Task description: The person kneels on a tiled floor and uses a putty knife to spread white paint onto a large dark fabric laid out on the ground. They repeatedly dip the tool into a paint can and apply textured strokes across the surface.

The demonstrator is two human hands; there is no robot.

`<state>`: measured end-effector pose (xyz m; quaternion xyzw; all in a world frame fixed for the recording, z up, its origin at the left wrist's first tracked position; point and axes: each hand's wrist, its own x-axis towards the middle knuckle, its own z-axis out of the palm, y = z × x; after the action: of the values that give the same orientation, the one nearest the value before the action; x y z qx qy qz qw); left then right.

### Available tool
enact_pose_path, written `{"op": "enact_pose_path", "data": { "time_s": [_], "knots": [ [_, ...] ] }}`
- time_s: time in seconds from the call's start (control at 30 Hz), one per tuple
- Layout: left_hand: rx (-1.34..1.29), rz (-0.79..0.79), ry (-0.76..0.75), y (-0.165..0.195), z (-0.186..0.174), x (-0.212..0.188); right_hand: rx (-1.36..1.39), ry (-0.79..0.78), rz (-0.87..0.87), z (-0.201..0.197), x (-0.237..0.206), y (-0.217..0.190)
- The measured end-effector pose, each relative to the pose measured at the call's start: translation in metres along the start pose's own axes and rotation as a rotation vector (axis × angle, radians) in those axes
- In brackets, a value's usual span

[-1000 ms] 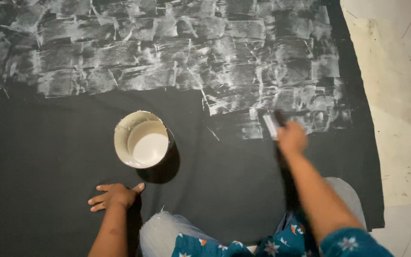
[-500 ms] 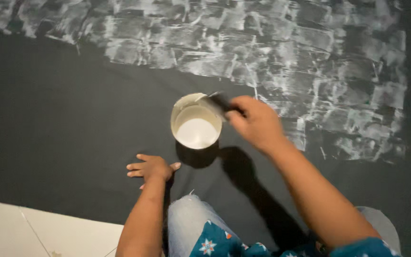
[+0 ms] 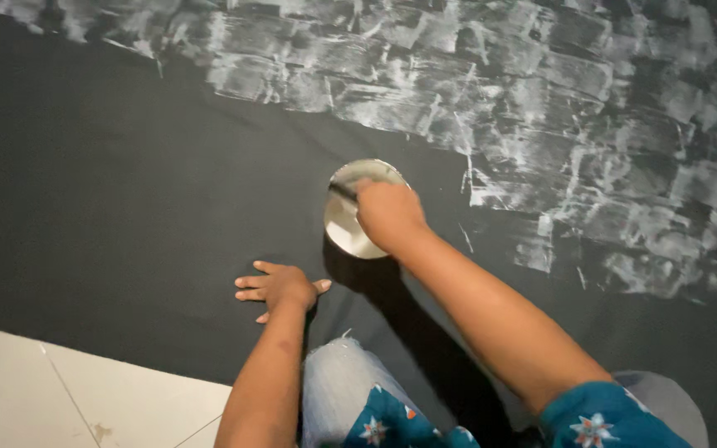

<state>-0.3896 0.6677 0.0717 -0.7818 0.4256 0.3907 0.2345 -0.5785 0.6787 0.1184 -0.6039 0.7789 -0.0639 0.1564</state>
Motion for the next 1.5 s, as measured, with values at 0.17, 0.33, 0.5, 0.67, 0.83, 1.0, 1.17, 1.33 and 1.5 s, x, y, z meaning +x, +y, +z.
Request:
{"op": "enact_pose_path", "data": {
  "time_s": [0.17, 0.33, 0.5, 0.67, 0.83, 1.0, 1.17, 1.33, 1.5],
  "knots": [
    [-0.018, 0.004, 0.033, 0.001, 0.005, 0.005, 0.425, 0.390, 0.135, -0.036, -0.055, 0.063],
    [0.044, 0.003, 0.039, 0.002, 0.013, 0.015, 0.798, 0.557, 0.591, 0.015, -0.098, 0.166],
    [0.124, 0.019, 0.062, 0.000, 0.023, 0.024, 0.825, 0.497, 0.749, 0.102, -0.114, 0.238],
    [0.171, 0.035, 0.071, -0.002, 0.032, 0.043, 0.385, 0.548, 0.907, 0.072, -0.153, 0.296],
    [0.481, 0.186, 0.069, -0.008, 0.041, 0.066, 0.347, 0.452, 0.661, 0.075, -0.128, 0.213],
    [0.341, 0.071, 0.152, -0.010, 0.049, 0.077, 0.322, 0.376, 0.476, 0.103, -0.118, 0.205],
    [0.388, 0.068, 0.139, -0.009, 0.052, 0.084, 0.201, 0.593, 0.931, 0.053, -0.196, 0.354],
    [0.328, 0.036, 0.125, -0.010, 0.053, 0.087, 0.129, 0.625, 0.912, 0.036, -0.218, 0.359],
    [0.332, -0.013, 0.124, -0.006, 0.052, 0.085, 0.243, 0.407, 0.435, 0.073, -0.179, 0.275]
  ]
}}
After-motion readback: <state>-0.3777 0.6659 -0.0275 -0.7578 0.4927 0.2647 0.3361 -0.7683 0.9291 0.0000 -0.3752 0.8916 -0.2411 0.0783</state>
